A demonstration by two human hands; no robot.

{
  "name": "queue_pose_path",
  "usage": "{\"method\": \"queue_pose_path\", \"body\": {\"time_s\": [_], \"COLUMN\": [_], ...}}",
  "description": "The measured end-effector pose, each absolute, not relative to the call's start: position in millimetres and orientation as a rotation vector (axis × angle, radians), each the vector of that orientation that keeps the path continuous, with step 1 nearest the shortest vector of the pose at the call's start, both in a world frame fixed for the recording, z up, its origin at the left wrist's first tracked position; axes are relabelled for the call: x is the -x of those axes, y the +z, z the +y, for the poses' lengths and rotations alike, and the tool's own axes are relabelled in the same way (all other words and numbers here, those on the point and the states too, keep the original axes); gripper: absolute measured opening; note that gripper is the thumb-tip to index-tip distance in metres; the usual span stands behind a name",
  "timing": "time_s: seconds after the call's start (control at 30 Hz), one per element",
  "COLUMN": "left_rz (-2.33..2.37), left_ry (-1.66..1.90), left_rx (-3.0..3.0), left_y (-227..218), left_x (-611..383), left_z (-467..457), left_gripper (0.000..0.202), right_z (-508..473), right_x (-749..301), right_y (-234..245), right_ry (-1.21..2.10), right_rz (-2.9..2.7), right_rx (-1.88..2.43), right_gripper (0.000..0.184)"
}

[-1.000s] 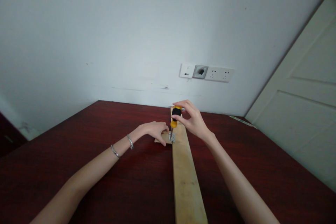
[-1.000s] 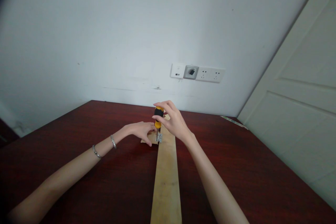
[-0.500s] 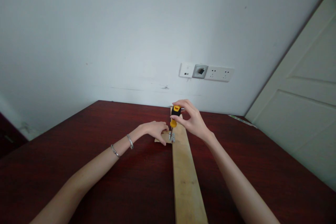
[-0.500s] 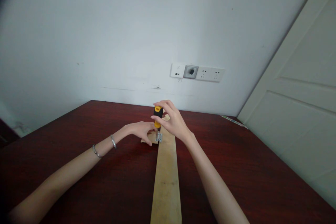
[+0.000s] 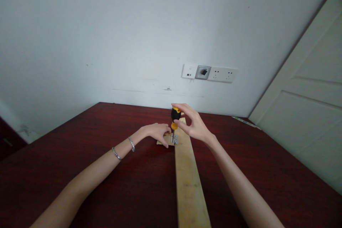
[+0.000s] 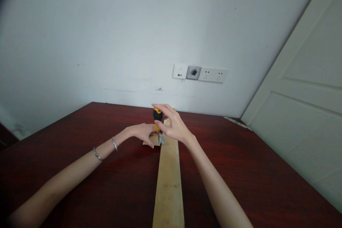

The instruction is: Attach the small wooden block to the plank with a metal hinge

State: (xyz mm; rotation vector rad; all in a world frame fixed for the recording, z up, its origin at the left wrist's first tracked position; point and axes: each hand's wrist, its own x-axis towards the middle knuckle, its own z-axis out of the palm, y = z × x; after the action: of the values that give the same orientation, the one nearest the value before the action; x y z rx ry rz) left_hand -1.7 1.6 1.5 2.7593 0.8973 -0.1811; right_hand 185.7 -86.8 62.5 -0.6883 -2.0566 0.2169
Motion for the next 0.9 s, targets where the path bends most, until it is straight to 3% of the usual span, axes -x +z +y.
{"method": "queue_pose_path", "body": {"time_s": [0.37,0.9], "left_rz": [0.879,0.878], "left_ry": [-0.142,-0.112], "left_rx": [-2.744,-2.747], "left_y": [2.6,1.3], "left_x": [1.3,2.1], "left_z": [-0.3,0.3], "left_gripper": [0.067,0.071], "right_z": [-76.2,-78.9], "right_x": [-185.8,-190.0], "right_y": [53.7,59.0], "right_ry": [0.162,0.069], "right_rz": [-1.999,-1.827], "right_rx": [0.659,0.719], "right_gripper": [0.046,0.051]}}
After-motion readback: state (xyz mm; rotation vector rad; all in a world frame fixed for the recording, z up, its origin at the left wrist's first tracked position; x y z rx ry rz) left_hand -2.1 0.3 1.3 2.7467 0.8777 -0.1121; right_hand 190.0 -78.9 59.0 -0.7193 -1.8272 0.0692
